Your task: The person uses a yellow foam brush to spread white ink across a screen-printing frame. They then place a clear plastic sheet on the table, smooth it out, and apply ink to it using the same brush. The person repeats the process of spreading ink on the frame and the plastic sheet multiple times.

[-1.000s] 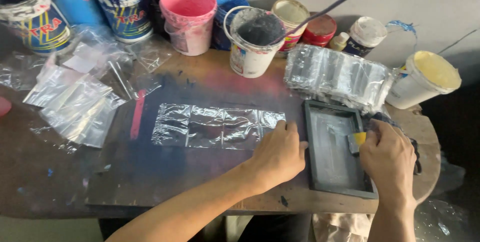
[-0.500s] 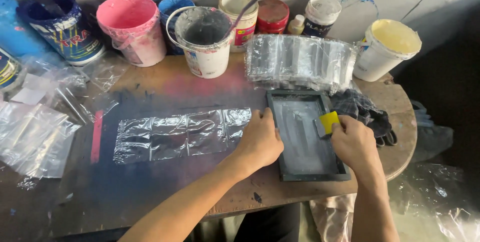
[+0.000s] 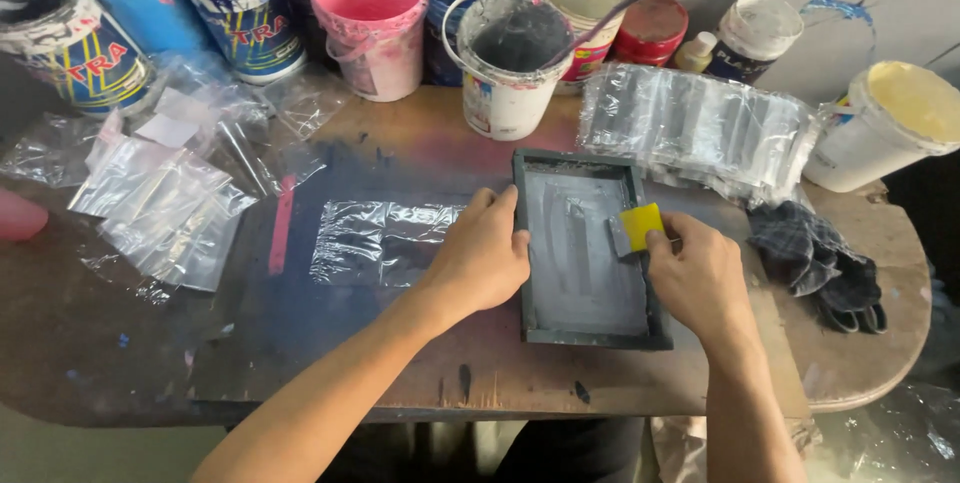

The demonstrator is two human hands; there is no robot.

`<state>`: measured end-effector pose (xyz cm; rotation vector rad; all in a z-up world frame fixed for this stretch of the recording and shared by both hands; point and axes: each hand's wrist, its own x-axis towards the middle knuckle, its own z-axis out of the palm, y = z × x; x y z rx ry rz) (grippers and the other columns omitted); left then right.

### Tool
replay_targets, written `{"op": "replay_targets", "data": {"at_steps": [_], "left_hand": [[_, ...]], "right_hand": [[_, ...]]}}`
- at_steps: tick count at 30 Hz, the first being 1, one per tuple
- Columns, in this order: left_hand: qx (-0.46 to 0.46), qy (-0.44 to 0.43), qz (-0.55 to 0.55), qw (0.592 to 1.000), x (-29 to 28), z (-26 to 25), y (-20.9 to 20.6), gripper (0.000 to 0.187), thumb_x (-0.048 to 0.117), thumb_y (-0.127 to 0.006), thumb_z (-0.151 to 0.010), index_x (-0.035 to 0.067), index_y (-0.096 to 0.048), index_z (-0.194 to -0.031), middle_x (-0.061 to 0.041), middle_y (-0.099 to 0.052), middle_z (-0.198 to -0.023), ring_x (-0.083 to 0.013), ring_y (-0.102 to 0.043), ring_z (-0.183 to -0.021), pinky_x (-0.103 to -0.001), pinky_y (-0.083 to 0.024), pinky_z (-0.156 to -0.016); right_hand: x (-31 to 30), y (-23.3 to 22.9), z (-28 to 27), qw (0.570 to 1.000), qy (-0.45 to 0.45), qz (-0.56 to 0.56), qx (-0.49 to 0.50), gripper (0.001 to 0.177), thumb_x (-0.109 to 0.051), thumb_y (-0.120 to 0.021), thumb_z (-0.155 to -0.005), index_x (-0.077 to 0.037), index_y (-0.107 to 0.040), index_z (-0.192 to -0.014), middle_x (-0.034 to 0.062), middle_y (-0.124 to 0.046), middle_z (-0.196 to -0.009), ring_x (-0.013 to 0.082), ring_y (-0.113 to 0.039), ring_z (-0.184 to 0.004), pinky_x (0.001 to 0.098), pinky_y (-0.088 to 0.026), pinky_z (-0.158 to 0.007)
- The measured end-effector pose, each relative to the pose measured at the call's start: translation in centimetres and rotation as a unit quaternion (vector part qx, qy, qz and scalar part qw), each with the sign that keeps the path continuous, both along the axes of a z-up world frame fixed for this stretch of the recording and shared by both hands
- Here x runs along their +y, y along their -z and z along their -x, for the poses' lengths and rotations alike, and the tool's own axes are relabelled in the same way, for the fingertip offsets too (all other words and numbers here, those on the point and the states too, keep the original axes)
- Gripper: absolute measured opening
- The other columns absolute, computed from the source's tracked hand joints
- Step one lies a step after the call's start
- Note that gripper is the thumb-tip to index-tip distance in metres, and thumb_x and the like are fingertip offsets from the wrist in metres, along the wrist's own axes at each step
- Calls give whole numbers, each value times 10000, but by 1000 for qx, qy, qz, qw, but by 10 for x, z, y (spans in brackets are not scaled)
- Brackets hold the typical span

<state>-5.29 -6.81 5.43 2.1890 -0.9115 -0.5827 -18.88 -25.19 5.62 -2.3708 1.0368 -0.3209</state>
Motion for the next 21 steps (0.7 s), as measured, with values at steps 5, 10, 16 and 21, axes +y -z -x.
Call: {"op": "replay_targets", "data": {"at_steps": [5, 10, 16, 21], "left_hand": [[-17, -2, 3, 1000, 2, -24, 16, 564, 139, -521, -976, -128, -431, -1464, -306, -563, -1290, -454, -606, -1231, -517, -593, -918], [-13, -6, 3, 1000, 4, -31, 20, 563, 141, -541, -973, -129, -446, -1457, -314, -568, -1299, -471, -594, -1240, -553, -556, -964], [-15, -13, 4, 1000, 5, -32, 22, 551, 135, -559, -971, -120, -464, -1450, -309, -581, -1288, -461, -604, -1237, -552, -553, -967], [-9, -15, 7, 1000, 6, -31, 21, 547, 136, -553, -967, -113, -471, -1447, -309, -585, -1280, -456, -602, -1240, -557, -531, -997]], "right_hand": [[-4, 15, -13, 1000, -23, 9, -18, 341, -120, -601, -991, 85, -714, -1239, 278, -746, -1022, 405, -736, -959, 535, -592, -762], [-5, 22, -20, 999, -39, 15, -23, 329, -100, -601, -980, 87, -725, -1220, 274, -748, -1012, 405, -737, -942, 522, -592, -730], [-3, 24, -20, 998, -45, 24, -31, 318, -86, -601, -989, 97, -722, -1219, 281, -744, -1010, 405, -738, -931, 522, -593, -737], [0, 21, -20, 999, -39, 10, -31, 329, -83, -601, -1002, 114, -704, -1244, 305, -733, -1030, 415, -735, -930, 511, -597, -741]]}}
